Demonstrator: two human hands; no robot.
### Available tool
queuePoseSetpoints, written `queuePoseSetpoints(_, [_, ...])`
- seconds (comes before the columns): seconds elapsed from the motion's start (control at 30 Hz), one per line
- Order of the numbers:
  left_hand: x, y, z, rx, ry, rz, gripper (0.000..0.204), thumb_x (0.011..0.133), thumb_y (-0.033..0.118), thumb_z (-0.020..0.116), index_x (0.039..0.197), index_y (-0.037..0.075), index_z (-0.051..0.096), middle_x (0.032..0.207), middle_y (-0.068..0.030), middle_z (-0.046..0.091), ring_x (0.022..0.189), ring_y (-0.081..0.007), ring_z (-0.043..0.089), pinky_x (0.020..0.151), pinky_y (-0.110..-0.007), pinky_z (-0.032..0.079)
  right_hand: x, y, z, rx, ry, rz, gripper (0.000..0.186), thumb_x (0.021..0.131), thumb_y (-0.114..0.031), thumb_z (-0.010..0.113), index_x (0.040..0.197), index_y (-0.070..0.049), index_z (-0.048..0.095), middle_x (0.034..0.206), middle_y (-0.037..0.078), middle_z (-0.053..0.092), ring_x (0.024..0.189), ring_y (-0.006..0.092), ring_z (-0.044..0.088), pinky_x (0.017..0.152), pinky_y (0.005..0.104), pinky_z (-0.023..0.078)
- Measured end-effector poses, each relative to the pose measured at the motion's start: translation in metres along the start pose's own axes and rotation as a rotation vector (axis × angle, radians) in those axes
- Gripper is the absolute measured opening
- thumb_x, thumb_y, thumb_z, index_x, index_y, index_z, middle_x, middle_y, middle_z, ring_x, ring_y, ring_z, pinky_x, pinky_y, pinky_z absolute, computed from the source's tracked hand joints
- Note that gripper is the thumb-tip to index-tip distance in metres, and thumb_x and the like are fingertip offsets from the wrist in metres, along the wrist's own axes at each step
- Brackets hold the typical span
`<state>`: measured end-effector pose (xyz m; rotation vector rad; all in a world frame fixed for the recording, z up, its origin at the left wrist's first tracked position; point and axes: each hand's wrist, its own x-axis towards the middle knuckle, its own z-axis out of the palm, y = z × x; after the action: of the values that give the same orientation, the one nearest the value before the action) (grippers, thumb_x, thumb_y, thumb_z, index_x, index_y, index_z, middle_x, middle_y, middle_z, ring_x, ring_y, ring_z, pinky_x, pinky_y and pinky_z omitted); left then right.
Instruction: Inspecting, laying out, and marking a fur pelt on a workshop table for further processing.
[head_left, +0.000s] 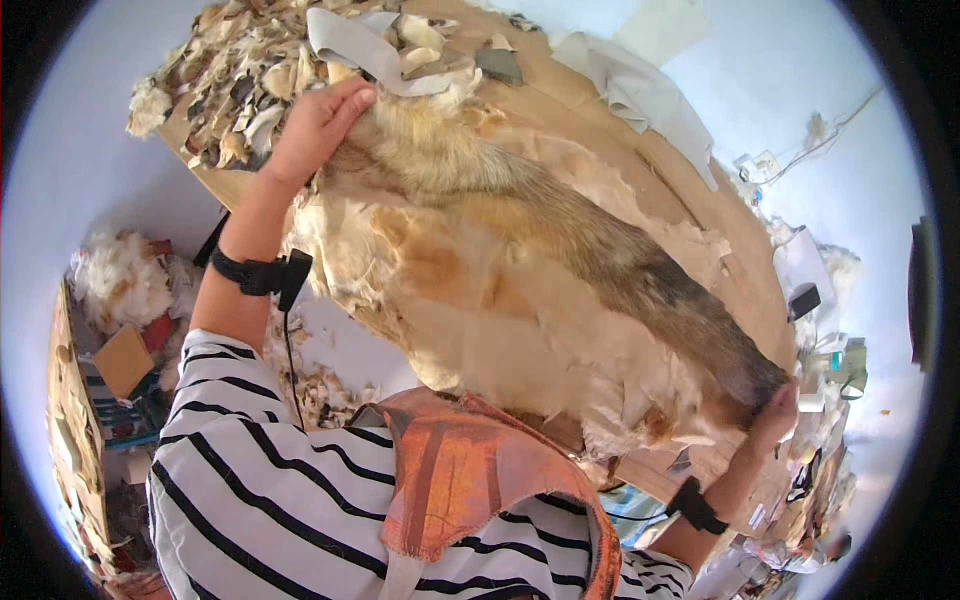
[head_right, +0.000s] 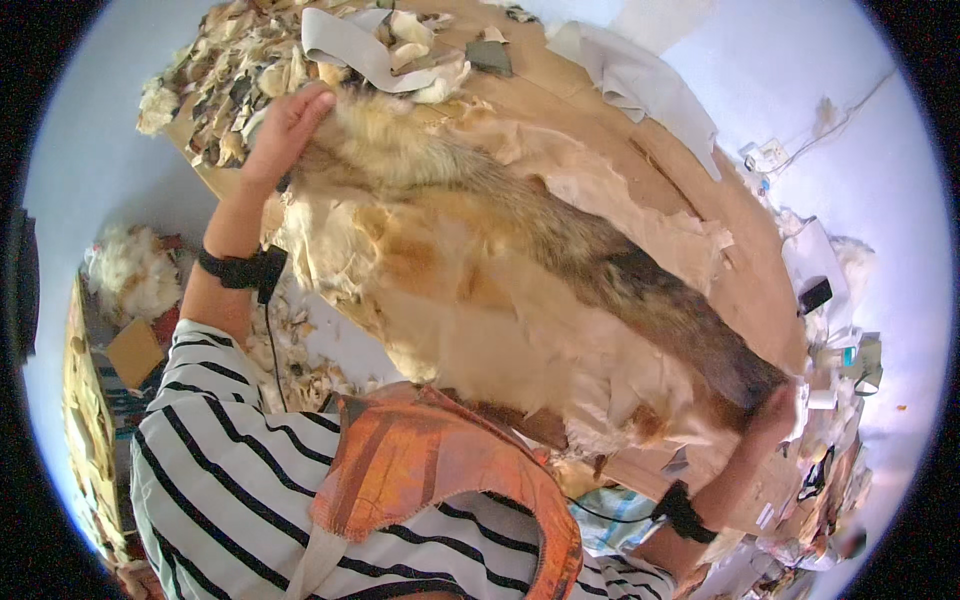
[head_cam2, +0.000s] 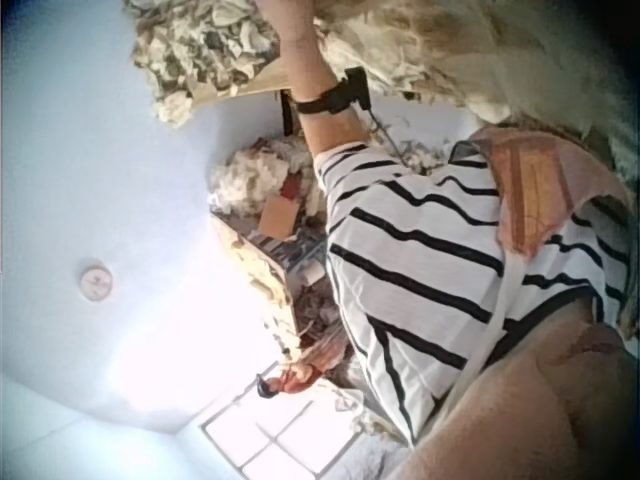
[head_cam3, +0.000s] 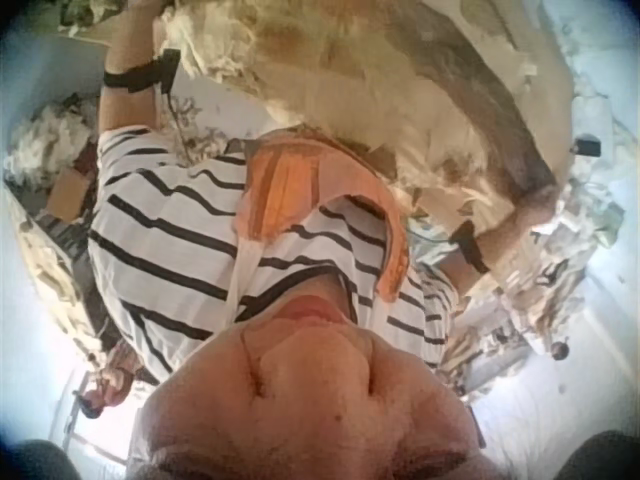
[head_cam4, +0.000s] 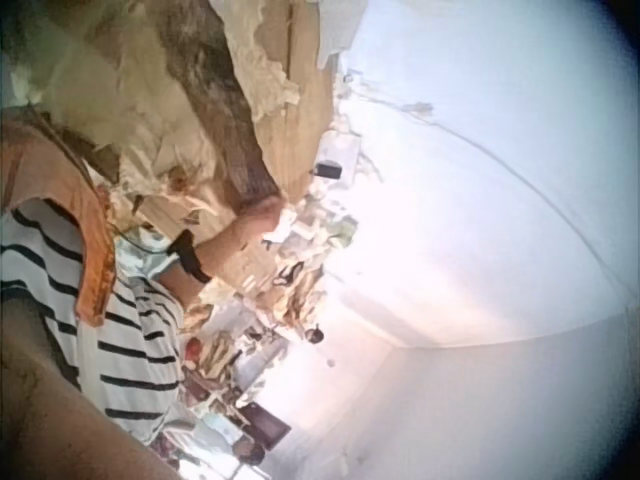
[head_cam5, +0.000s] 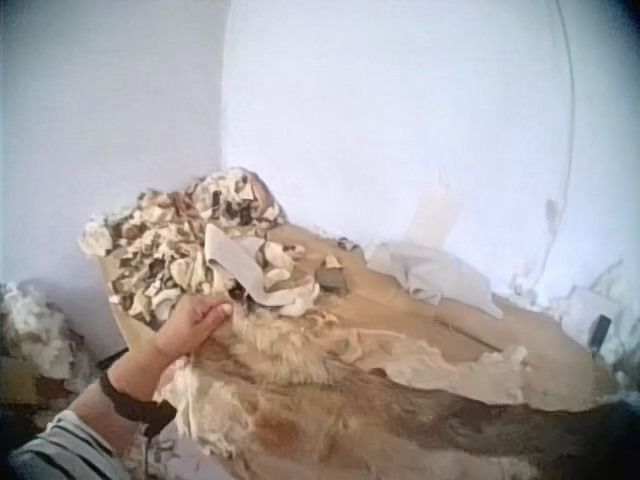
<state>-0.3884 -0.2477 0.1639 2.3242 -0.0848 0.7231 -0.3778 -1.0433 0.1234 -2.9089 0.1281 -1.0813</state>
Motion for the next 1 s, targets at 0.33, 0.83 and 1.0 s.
queuePoseSetpoints(0.33, [0.011,-0.010,0.032,0.072,-0.108,0.113,0.024,0.092,0.027,0.065,0.102,0.005,0.064,0.084,-0.0121,0.066,0.080,-0.0273,0.064,0.073,-0.035,0.050,0.070,-0.054,-0.029,-0.124,-0.107,-0.326,0.020,0.097,-0.020,0.054,0.099,-0.004,0.065,0.093,0.015,0.067,0.088,0.0354,0.062,0.081,0.0447,0.048])
queuePoseSetpoints(0.83, [-0.059,-0.080,0.127,0.368,-0.442,-0.277,0.020,0.088,0.025,0.065,0.099,0.008,0.062,0.090,-0.0150,0.065,0.088,-0.0318,0.063,0.078,-0.040,0.050,-0.148,-0.008,0.039,0.228,-0.646,0.065,0.017,0.092,-0.018,0.063,0.092,-0.001,0.060,0.082,0.013,0.060,0.076,0.0201,0.060,0.068,0.0347,0.049])
queuePoseSetpoints(1.0, [-0.065,-0.094,0.097,-0.440,-0.202,-0.630,0.033,0.097,0.031,0.059,0.123,0.011,0.058,0.110,0.0044,0.061,0.102,-0.0123,0.056,0.089,-0.028,0.042,-0.138,0.006,0.032,0.547,-0.530,0.393,0.022,0.098,-0.020,0.053,0.106,-0.001,0.061,0.096,0.011,0.065,0.088,0.0204,0.061,0.075,0.0352,0.050])
